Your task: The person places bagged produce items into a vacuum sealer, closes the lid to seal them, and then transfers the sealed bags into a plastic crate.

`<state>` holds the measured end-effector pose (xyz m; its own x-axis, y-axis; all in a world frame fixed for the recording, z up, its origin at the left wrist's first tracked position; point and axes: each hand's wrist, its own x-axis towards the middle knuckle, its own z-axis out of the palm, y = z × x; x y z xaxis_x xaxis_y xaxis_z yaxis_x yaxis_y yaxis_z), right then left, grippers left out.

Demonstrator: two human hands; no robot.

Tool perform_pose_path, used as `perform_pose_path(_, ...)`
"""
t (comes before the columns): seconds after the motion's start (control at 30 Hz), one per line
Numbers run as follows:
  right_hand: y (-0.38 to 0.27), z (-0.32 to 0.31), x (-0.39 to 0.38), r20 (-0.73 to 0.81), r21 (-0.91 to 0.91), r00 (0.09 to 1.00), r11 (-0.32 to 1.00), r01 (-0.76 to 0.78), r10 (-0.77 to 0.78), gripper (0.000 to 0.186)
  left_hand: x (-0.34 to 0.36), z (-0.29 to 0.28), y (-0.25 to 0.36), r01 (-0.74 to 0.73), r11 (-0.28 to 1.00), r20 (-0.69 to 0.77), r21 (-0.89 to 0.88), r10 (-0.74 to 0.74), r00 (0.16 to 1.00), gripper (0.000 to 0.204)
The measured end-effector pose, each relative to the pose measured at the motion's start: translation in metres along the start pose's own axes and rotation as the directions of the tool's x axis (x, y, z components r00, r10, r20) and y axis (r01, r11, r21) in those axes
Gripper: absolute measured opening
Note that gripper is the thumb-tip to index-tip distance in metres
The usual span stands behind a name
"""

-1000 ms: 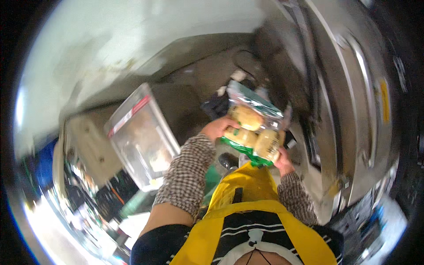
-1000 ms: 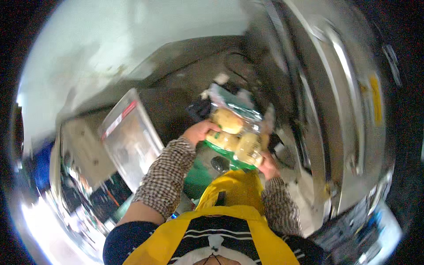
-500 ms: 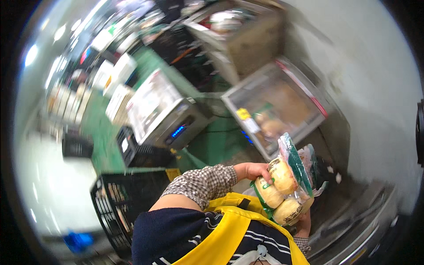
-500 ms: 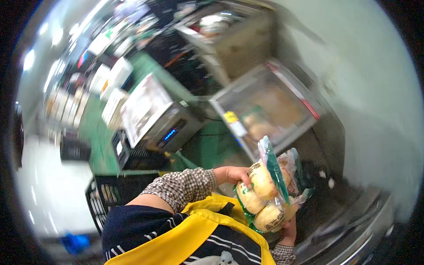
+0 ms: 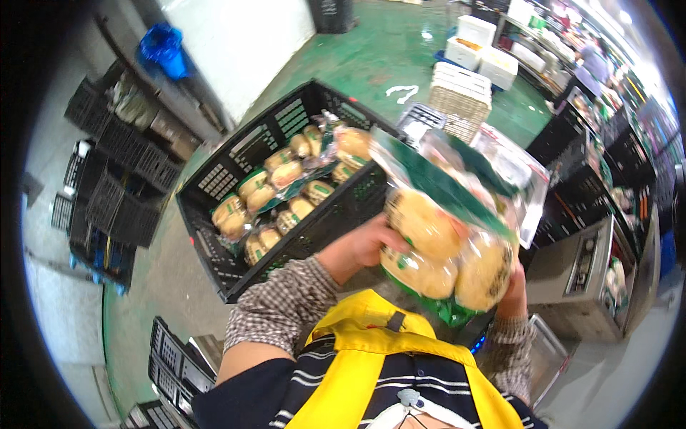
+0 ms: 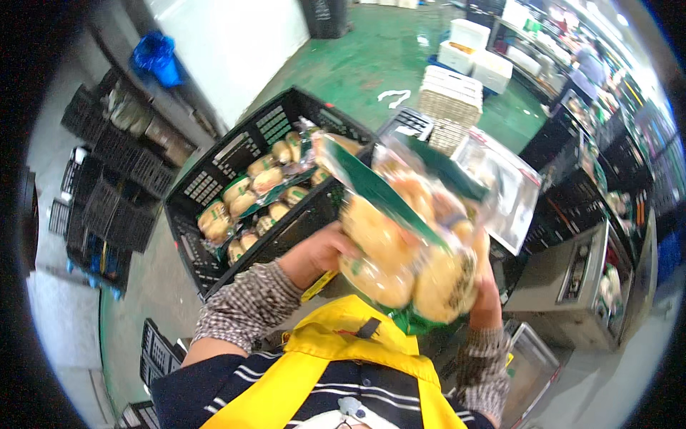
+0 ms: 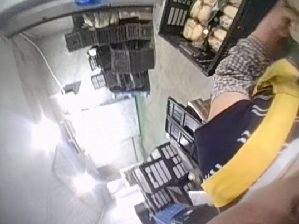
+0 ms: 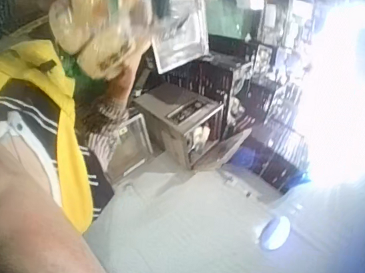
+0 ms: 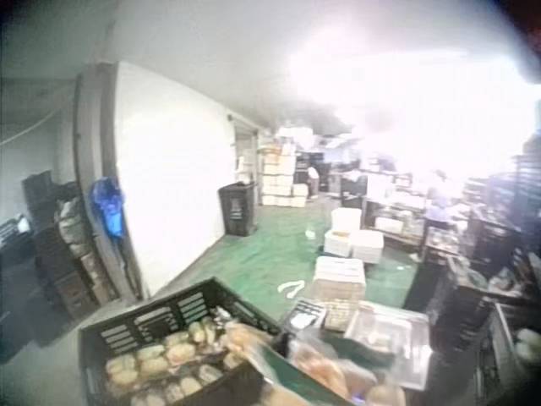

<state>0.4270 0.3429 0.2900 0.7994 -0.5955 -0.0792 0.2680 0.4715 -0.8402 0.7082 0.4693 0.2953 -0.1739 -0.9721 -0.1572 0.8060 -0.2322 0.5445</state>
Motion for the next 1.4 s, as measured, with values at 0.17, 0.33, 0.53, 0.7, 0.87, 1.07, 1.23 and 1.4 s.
perform_pose_path(0.17, 0.006, 0.088, 0.206, 0.43, 0.084, 0.872, 0.951, -0.296, 0.234, 0.066, -0.086, -0.049, 0.089, -0.429, 0.903, -0.197, 0.021, 0.425, 0.884, 0.068)
perform_pose_path(0.33, 0.045, 0.159, 0.341, 0.602, -0.202, 0.529, 0.755, -0.623, 0.598, 0.054, -0.135, -0.105, 0.123, -0.617, 0.759, -0.525, 0.205, 0.618, 0.585, 0.071)
perform_pose_path(0.53, 0.153, 0.18, 0.383, 0.567, -0.407, 0.286, 0.564, -0.719, 0.773, 0.057, -0.161, -0.126, 0.085, -0.625, 0.728, -0.766, 0.282, 0.563, 0.311, 0.076)
perform_pose_path(0.7, 0.172, 0.185, 0.391, 0.437, -0.373, 0.068, 0.249, -0.894, 0.897, 0.054, -0.165, -0.169, 0.061, -0.671, 0.741, -0.875, 0.034, 0.347, 0.338, 0.074)
perform_pose_path(0.87, 0.179, 0.18, 0.402, 0.308, -0.397, 0.162, 0.282, -0.874, 0.938, 0.054, -0.171, -0.193, 0.058, -0.609, 0.786, -0.838, -0.107, 0.258, 0.48, 0.067)
perform_pose_path(1.07, 0.118, 0.205, 0.465, 0.631, -0.766, 0.674, 0.446, 0.463, 0.384, 0.097, -0.184, -0.214, 0.069, -0.449, 0.889, -0.895, -0.091, 0.124, 0.427, 0.044)
perform_pose_path(1.23, 0.081, 0.269, 0.508, 0.908, -0.356, 0.34, 0.024, 0.934, 0.246, 0.09, -0.191, -0.214, 0.074, -0.517, 0.843, -0.915, -0.146, 0.083, 0.395, 0.046)
perform_pose_path(1.4, 0.104, 0.3, 0.539, 0.878, 0.05, 0.035, -0.164, 0.985, 0.478, 0.081, -0.197, -0.208, 0.085, -0.426, 0.894, -0.861, 0.138, 0.32, 0.394, 0.055)
